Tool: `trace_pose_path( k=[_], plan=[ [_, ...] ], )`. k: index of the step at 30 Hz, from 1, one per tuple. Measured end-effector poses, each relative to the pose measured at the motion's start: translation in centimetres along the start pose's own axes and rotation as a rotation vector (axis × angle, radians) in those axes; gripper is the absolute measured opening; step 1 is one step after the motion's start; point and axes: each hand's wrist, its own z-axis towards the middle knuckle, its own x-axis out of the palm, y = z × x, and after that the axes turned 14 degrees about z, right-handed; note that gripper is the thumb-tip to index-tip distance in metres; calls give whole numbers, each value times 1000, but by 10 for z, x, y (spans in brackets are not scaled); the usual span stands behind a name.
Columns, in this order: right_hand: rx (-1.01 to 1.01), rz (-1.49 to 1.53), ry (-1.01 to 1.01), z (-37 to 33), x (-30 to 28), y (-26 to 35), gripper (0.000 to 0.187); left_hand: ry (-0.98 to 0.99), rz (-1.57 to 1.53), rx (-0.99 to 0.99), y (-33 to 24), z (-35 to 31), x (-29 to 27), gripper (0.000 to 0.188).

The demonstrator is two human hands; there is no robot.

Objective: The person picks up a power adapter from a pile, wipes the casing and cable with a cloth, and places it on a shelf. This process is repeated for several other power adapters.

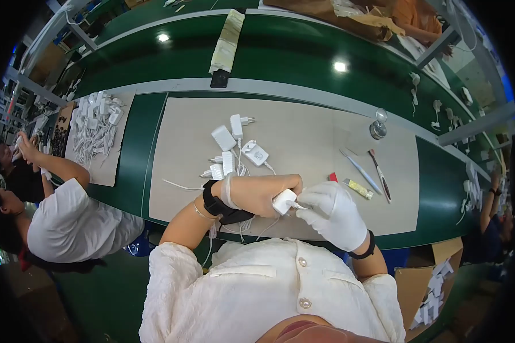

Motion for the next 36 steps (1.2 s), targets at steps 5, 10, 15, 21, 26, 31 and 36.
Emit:
trace_pose_path(
  k=[5,10,15,21,26,31,36],
  plan=[
    [-97,-42,10,-6,6,-3,21,-45,209,4,-2,-6,-11,40],
    [425,396,-153,-16,-3,11,14,-194,-193,-25,-3,-6,-27,46],
    [716,936,-164,3,-42,25,24,-267,-298,-90,-25,5,-19,47],
    [188,151,-400,53,-165,103,23,-702,-126,-145,-30,-15,5,38],
    [-62,-800,-713,132,-329,125,29,-595,546,-345,-11,-30,35,33],
    [214,-1326,-605,215,-473,61,31,-222,774,-675,-6,-5,35,52],
    [317,-1128,-553,247,-501,22,36,-140,868,-936,9,3,33,56]
  ],
)
